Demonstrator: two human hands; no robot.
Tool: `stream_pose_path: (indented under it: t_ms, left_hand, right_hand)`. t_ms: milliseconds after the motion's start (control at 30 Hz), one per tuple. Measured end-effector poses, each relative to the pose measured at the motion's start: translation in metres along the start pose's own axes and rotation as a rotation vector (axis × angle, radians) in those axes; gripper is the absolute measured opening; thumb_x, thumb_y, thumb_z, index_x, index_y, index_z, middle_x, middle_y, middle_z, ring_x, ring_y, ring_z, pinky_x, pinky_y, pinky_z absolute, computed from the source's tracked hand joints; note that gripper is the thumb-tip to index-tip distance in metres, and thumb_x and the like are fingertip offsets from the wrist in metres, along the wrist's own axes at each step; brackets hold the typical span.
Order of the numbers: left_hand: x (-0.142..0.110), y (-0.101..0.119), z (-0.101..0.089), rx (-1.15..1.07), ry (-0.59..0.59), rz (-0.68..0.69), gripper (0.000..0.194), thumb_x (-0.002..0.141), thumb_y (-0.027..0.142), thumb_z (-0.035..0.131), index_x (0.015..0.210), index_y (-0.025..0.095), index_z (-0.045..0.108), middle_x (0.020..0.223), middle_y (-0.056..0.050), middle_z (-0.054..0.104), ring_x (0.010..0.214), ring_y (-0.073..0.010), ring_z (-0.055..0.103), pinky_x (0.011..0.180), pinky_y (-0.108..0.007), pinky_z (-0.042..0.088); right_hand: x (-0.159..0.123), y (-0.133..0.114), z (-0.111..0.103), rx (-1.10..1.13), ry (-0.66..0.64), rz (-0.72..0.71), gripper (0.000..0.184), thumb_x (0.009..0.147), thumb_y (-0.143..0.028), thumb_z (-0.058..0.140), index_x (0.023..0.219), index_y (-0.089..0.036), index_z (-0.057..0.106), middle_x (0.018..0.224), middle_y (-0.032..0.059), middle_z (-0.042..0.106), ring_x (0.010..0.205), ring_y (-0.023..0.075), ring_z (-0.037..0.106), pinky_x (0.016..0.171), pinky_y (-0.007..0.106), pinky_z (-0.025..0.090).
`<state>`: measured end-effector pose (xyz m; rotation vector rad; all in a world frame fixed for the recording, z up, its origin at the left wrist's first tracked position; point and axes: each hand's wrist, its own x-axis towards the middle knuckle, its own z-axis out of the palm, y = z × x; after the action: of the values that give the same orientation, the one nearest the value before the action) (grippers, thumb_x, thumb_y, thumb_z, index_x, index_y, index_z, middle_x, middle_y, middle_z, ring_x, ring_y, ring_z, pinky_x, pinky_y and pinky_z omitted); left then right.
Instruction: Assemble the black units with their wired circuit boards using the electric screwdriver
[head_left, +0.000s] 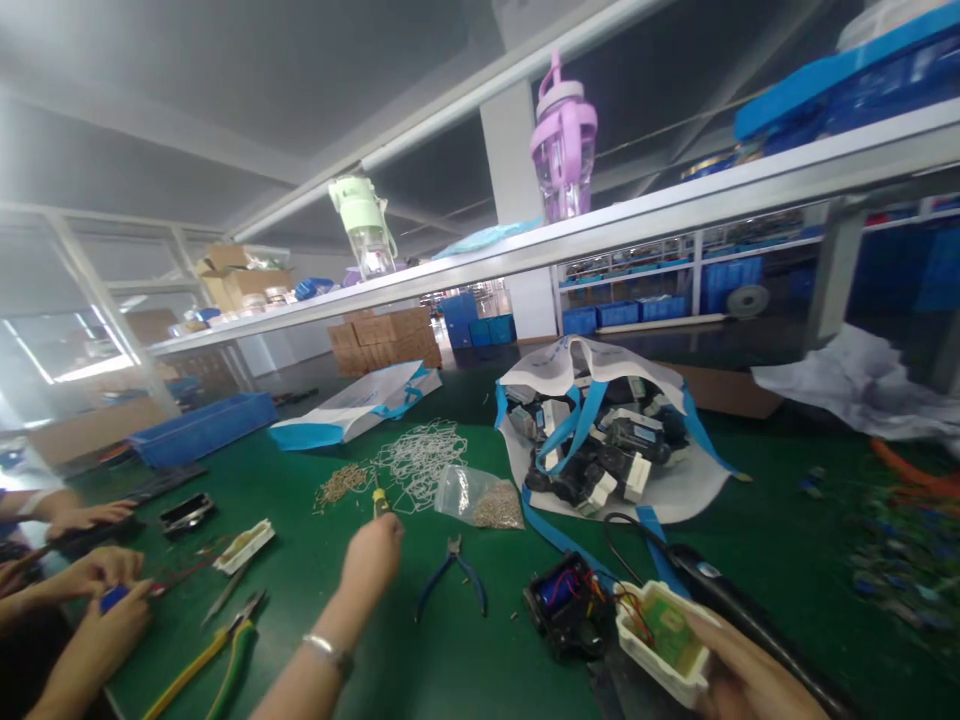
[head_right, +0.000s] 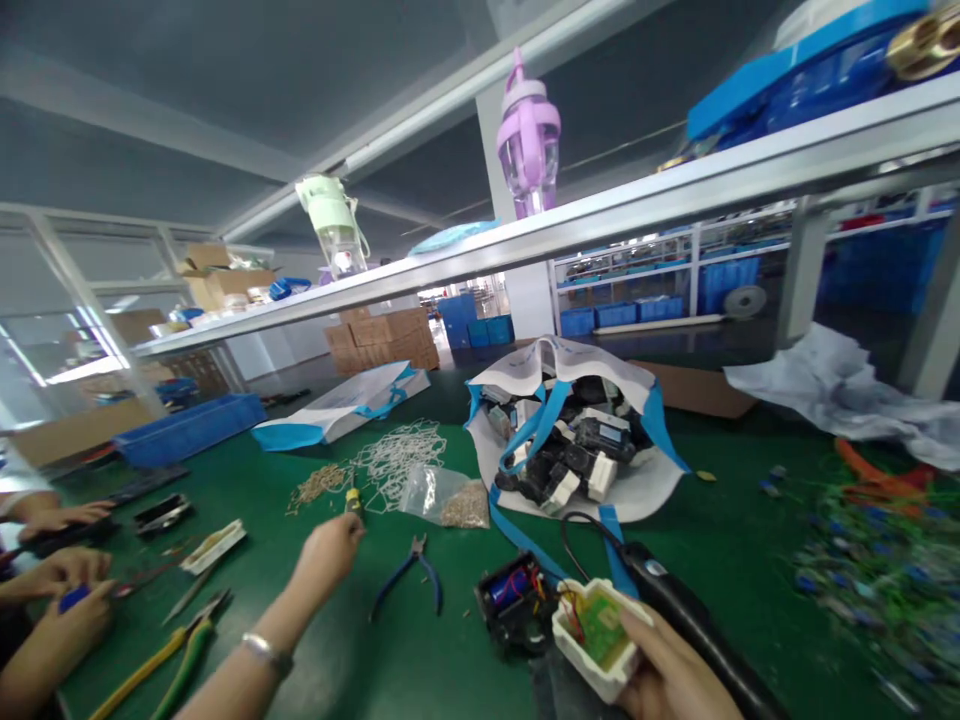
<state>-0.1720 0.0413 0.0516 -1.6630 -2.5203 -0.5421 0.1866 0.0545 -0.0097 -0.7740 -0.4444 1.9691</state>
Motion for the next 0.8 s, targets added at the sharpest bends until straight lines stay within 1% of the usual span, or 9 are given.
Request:
stream_pose_path:
  t_ms: [67,133,233,333,467,533,667,733,800]
  left_hand:
    - [0.023,-0.024,-0.015,0.04,0.036,-0.097,0.019,0.074,0.017,0.039,0.07,0.014,0.058,0.072,-0.013,0.06,0.072,-0.0249,0.056,0.062,-0.032,0.039]
    - [0.037,-0.035,-0.024,0.06,0.074,-0.155,0.022,0.072,0.019,0.042,0.08,0.009,0.059,0.079,-0.018,0.059,0.079,-0.03,0.055,0.063,-0.036,0.041]
    - [0.042,-0.028,-0.022,0.041,0.122,-0.109,0.037,0.074,0.026,0.041,0.101,0.005,0.053,0.099,-0.021,0.055,0.098,-0.0337,0.048,0.075,-0.041,0.04]
    - [0.028,0.005,0.001,-0.017,0.095,0.024,0.044,0.076,0.034,0.042,0.108,0.006,0.051,0.112,-0.019,0.05,0.108,-0.0308,0.042,0.089,-0.041,0.035]
    - [-0.016,0.069,0.04,-0.146,-0.059,0.275,0.047,0.074,0.041,0.05,0.113,0.016,0.05,0.118,-0.007,0.05,0.109,-0.0191,0.044,0.093,-0.027,0.034]
    - [-0.038,0.097,0.052,-0.283,-0.155,0.385,0.05,0.072,0.039,0.053,0.115,0.014,0.049,0.12,-0.01,0.048,0.112,-0.0216,0.041,0.096,-0.03,0.03]
    - [-0.056,0.13,0.062,-0.265,-0.23,0.397,0.039,0.072,0.028,0.052,0.108,0.013,0.055,0.111,-0.012,0.054,0.104,-0.024,0.047,0.091,-0.032,0.033]
    - [-0.056,0.136,0.065,-0.24,-0.261,0.381,0.024,0.075,0.026,0.049,0.093,0.015,0.061,0.095,-0.011,0.061,0.091,-0.0233,0.054,0.08,-0.031,0.038]
    - [-0.054,0.138,0.068,-0.23,-0.287,0.358,0.022,0.079,0.028,0.044,0.078,0.017,0.063,0.079,-0.008,0.063,0.077,-0.0212,0.057,0.069,-0.028,0.039]
  right_hand:
    - [0.0,0.001,0.0,-0.004,-0.033,-0.022,0.037,0.065,-0.024,0.072,0.098,-0.015,0.061,0.099,0.01,0.062,0.097,0.0313,0.054,0.081,0.04,0.048]
    - [-0.001,0.002,-0.001,-0.011,-0.069,-0.046,0.036,0.067,-0.027,0.071,0.099,-0.014,0.06,0.1,0.0097,0.062,0.099,0.0303,0.053,0.084,0.04,0.047]
    - [-0.004,0.003,-0.002,-0.024,-0.111,-0.068,0.033,0.071,-0.028,0.068,0.101,-0.016,0.059,0.101,0.0086,0.062,0.1,0.0285,0.053,0.085,0.041,0.045]
    - [-0.006,0.003,-0.001,-0.037,-0.13,-0.07,0.031,0.072,-0.028,0.067,0.099,-0.016,0.06,0.098,0.0082,0.062,0.097,0.027,0.055,0.084,0.039,0.045]
    - [-0.008,0.003,0.001,-0.055,-0.16,-0.087,0.028,0.074,-0.028,0.066,0.099,-0.018,0.059,0.098,0.0074,0.062,0.094,0.0252,0.057,0.082,0.038,0.045]
    - [-0.008,0.003,0.002,-0.065,-0.175,-0.098,0.028,0.075,-0.028,0.065,0.099,-0.018,0.058,0.1,0.0076,0.062,0.094,0.025,0.057,0.081,0.038,0.045]
    - [-0.008,0.004,-0.001,-0.074,-0.181,-0.114,0.031,0.072,-0.026,0.066,0.1,-0.019,0.057,0.098,0.0066,0.062,0.094,0.0248,0.057,0.086,0.04,0.041]
    - [-0.008,0.005,-0.003,-0.081,-0.179,-0.116,0.033,0.07,-0.024,0.067,0.1,-0.019,0.056,0.095,0.0054,0.062,0.093,0.0249,0.057,0.088,0.042,0.039]
    - [-0.008,0.005,-0.004,-0.096,-0.173,-0.117,0.034,0.069,-0.022,0.066,0.101,-0.02,0.054,0.094,0.0044,0.063,0.091,0.0243,0.058,0.087,0.042,0.04]
